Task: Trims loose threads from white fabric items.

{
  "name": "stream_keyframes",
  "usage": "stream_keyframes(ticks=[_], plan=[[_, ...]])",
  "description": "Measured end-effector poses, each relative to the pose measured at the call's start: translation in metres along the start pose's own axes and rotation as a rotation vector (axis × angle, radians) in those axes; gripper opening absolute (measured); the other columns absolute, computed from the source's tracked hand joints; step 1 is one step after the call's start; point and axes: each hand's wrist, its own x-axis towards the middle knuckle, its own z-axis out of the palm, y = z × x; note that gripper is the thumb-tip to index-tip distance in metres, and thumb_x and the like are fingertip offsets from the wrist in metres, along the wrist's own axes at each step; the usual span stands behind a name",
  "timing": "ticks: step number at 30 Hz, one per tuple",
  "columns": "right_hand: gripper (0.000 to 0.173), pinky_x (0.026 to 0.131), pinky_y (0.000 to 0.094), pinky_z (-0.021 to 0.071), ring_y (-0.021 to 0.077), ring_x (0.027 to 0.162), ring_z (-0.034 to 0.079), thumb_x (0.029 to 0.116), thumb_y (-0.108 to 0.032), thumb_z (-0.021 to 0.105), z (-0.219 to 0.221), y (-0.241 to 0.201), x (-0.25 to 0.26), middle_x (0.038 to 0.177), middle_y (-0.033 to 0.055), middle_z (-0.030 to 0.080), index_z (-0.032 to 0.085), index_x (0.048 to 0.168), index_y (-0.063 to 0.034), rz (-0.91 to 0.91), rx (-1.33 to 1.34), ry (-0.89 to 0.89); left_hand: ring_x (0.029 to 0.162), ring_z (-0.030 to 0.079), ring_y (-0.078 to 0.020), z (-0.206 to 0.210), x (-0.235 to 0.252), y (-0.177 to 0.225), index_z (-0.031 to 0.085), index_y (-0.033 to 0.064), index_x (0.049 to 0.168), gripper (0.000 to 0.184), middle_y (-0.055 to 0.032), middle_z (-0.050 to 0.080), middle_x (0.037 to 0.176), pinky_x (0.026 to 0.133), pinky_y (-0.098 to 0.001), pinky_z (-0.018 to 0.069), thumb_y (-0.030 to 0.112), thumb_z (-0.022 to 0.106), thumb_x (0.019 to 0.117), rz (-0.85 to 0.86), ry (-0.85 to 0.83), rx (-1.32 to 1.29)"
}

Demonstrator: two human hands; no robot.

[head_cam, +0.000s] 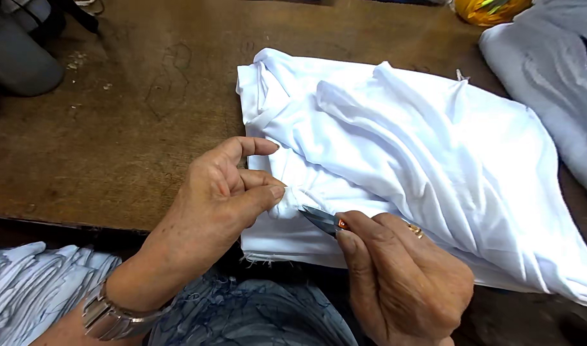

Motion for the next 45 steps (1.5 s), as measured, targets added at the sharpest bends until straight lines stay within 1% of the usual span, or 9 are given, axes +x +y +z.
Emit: stream_keyframes(ticks=[7,13,15,17,24,35,39,42,45], plan=[[0.035,0.057,0.0273,0.0382,0.0137,0.065,0.052,0.1077,-0.028,0.048,0.005,0.000,-0.002,0.073,0.0052,0.057,0.071,0.103,-0.0016,-0.009,-0.026,0.023,0.052,0.053,-0.0029,0.000,0.001,-0.001,0.051,0.0020,0.139,0.048,-0.0108,0.074,0.087,0.045,-0.0114,0.0381,-0.007,0.059,0.0923,-0.055,-0.006,-0.076],[0.035,0.056,0.0270,0.0373,0.0131,0.064,0.051,0.1079,-0.028,0.048,0.007,0.000,-0.004,0.072,0.0047,0.056,0.071,0.101,-0.0020,-0.007,-0.033,0.019,0.054,0.057,-0.0042,0.001,0.001,-0.002,0.051,0.0021,0.138,0.047,-0.0116,0.074,0.087,0.046,-0.0121,0.0413,-0.006,0.059,0.0925,-0.066,-0.007,-0.069],[0.034,0.056,0.0272,0.0372,0.0134,0.064,0.052,0.1074,-0.027,0.049,0.009,-0.001,-0.003,0.072,0.0046,0.056,0.071,0.099,-0.0022,-0.004,-0.024,0.015,0.062,0.067,-0.0077,0.002,-0.001,-0.003,0.051,0.0026,0.139,0.047,-0.0108,0.075,0.089,0.052,-0.0149,0.0518,-0.006,0.061,0.0935,-0.036,-0.009,-0.003],[0.033,0.056,0.0266,0.0385,0.0128,0.064,0.053,0.1071,-0.026,0.050,0.009,-0.001,-0.003,0.072,0.0045,0.058,0.071,0.098,-0.0024,0.005,0.013,0.002,0.070,0.072,-0.0105,0.002,-0.002,-0.003,0.049,0.0030,0.139,0.047,-0.0101,0.076,0.091,0.060,-0.0178,0.0575,-0.005,0.061,0.0936,0.002,-0.020,0.044],[0.036,0.057,0.0252,0.0395,0.0107,0.064,0.053,0.1082,-0.027,0.048,0.002,0.003,-0.005,0.072,0.0041,0.058,0.071,0.098,-0.0022,0.026,0.070,-0.018,0.075,0.073,-0.0103,-0.001,-0.004,0.000,0.048,0.0033,0.139,0.047,-0.0075,0.076,0.092,0.063,-0.0164,0.0572,-0.004,0.059,0.0936,0.091,-0.050,0.126],[0.035,0.056,0.0255,0.0370,0.0114,0.064,0.051,0.1078,-0.027,0.049,0.005,0.001,-0.003,0.071,0.0040,0.056,0.071,0.098,-0.0016,0.013,0.046,-0.015,0.075,0.073,-0.0113,-0.003,-0.003,-0.001,0.047,0.0030,0.139,0.048,-0.0076,0.076,0.094,0.062,-0.0172,0.0577,-0.004,0.057,0.0924,0.116,-0.091,0.149],[0.033,0.056,0.0267,0.0388,0.0127,0.065,0.053,0.1069,-0.025,0.050,0.009,0.001,-0.002,0.072,0.0046,0.058,0.071,0.095,-0.0024,0.000,0.017,-0.007,0.075,0.073,-0.0115,-0.002,-0.002,-0.001,0.047,0.0030,0.140,0.049,-0.0074,0.076,0.094,0.062,-0.0173,0.0575,-0.005,0.057,0.0920,0.098,-0.090,0.147],[0.034,0.058,0.0242,0.0419,0.0096,0.066,0.056,0.1083,-0.025,0.049,0.011,0.005,-0.002,0.074,0.0037,0.061,0.071,0.096,-0.0024,0.031,0.148,-0.004,0.075,0.073,-0.0115,-0.004,-0.002,-0.002,0.047,0.0031,0.140,0.049,-0.0080,0.076,0.093,0.062,-0.0176,0.0577,-0.005,0.057,0.0922,0.095,-0.097,0.141],[0.039,0.064,0.0159,0.0470,-0.0011,0.072,0.056,0.1111,-0.033,0.044,0.007,0.010,0.008,0.083,-0.0021,0.062,0.069,0.107,-0.0027,0.154,0.433,-0.035,0.075,0.073,-0.0103,-0.005,-0.001,0.001,0.046,0.0036,0.139,0.049,-0.0058,0.076,0.095,0.061,-0.0165,0.0578,-0.003,0.058,0.0921,0.119,-0.105,0.156]])
